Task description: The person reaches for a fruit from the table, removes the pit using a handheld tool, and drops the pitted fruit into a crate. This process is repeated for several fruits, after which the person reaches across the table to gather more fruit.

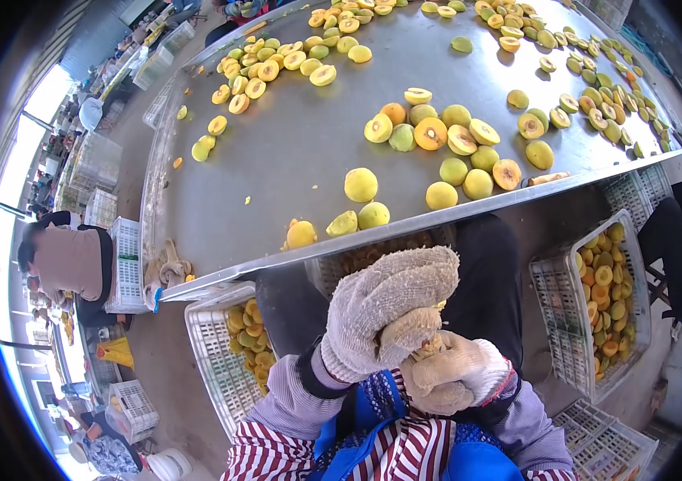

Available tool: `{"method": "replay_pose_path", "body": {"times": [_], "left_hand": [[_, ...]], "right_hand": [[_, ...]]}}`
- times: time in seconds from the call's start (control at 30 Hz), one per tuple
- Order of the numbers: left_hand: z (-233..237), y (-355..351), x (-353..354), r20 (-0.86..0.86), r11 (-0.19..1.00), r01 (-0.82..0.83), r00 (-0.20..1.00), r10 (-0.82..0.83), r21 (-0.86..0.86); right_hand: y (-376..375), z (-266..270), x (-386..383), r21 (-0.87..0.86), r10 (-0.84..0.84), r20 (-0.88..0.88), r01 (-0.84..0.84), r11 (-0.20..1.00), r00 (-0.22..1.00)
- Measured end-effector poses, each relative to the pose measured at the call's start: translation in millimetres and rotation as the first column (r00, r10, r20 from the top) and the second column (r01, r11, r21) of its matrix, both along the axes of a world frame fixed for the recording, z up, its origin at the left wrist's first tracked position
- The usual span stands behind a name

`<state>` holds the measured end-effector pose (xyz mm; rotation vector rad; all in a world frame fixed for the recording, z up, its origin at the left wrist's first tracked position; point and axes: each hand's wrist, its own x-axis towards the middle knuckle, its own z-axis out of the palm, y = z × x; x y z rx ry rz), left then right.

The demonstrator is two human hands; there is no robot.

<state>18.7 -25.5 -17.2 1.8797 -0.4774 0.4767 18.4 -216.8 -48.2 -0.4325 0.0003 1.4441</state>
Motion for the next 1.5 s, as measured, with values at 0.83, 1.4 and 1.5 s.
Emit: {"method": "replay_pose_path", "body": {"times": [0.83,1.4,1.5], "left_hand": [[16,-9,-11,-0.523,0.812,-0.031,0.779,-0.346,-0.583],[-1,-11,-13,-0.452,0.270,-0.363,0.700,-0.553,-0.892],[-6,0,-22,-0.569,0.521,-0.414,0.803,-0.177,-0.747]], "right_hand": [[-2,0,-15,0.060,-0.031,-0.180,0.042,0.997,0.983],[5,1,-11,0.151,0.068,-0.117,-0.050,0.987,0.991],[5,-2,-6,0.042,0.108,0.032,-0.109,0.993,0.994]]}}
